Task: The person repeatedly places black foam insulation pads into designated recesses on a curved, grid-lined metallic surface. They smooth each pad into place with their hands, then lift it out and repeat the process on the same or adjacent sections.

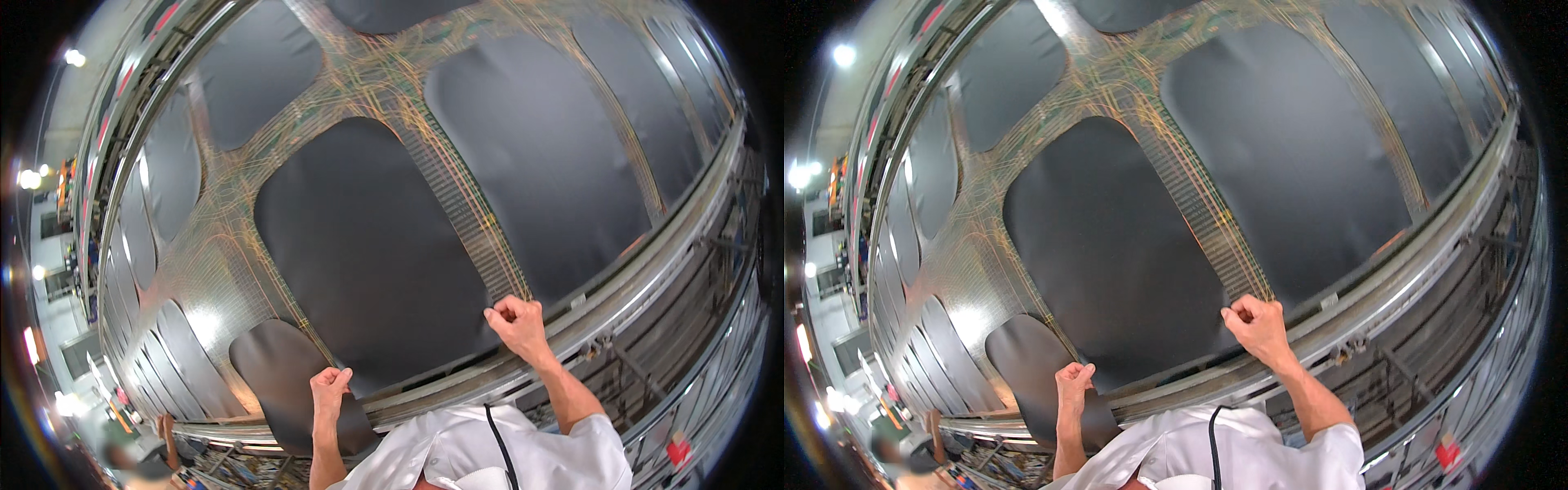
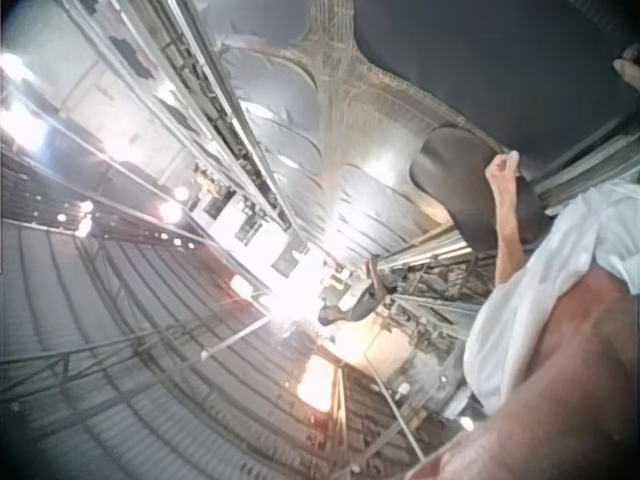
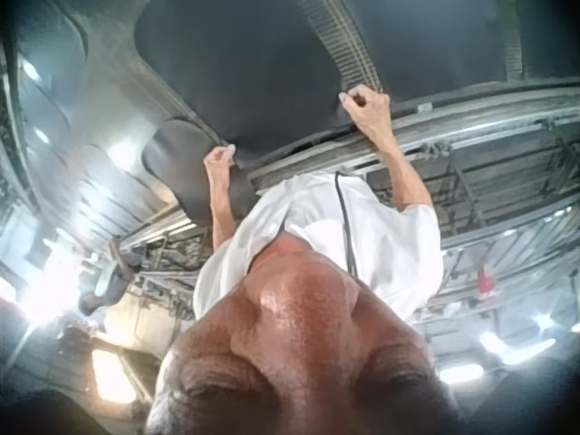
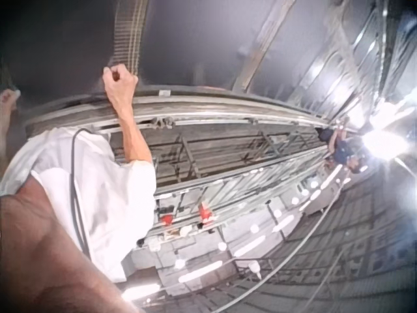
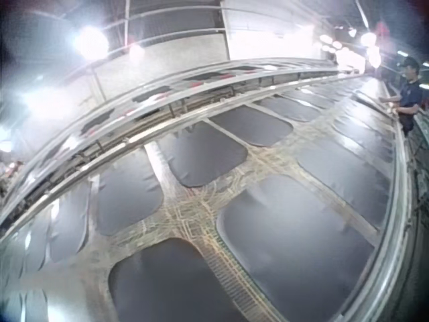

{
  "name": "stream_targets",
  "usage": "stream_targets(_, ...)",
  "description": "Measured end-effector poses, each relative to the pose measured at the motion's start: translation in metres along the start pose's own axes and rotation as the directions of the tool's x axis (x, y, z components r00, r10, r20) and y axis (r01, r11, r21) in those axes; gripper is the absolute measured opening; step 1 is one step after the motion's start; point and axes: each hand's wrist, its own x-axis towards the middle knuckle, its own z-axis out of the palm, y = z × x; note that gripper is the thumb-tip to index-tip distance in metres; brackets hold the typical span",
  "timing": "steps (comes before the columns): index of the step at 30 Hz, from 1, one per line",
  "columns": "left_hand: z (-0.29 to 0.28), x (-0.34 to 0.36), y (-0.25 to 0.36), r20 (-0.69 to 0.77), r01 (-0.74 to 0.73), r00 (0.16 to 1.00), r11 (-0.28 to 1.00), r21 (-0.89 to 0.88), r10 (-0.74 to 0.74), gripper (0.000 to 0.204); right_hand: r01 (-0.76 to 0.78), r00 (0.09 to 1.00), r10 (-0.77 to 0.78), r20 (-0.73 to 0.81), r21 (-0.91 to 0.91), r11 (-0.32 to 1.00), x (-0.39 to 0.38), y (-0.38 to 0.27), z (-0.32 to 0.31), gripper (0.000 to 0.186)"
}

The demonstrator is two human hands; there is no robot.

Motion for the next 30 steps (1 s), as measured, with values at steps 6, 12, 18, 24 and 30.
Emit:
stream_targets(6,-0.003,-0.001,0.003,0.029,-0.007,1.0,1.0,-0.02,0.007,0.019,-0.032,1.0,0.031,-0.002,-0.037,0.999,0.0,-0.006,0.004,0.02)
stream_targets(12,-0.004,-0.001,0.0,0.033,0.003,0.999,1.0,-0.03,-0.002,0.022,-0.048,0.999,0.049,0.023,-0.006,0.999,0.0,0.002,0.005,0.02)
stream_targets(18,-0.005,-0.003,0.0,0.027,0.008,1.0,1.0,0.016,-0.008,0.026,-0.072,0.996,0.071,0.05,0.015,0.997,-0.001,0.005,0.004,0.022)
stream_targets(24,0.029,-0.036,0.053,-0.394,0.019,0.89,0.847,0.531,0.228,0.019,0.068,0.996,-0.08,-0.034,-0.279,0.958,0.006,-0.015,-0.01,0.022)
stream_targets(30,0.075,-0.029,0.076,0.255,-0.784,0.443,0.233,0.576,0.86,0.049,0.809,0.587,-0.578,0.567,-0.439,0.391,0.044,-0.103,0.017,0.047)
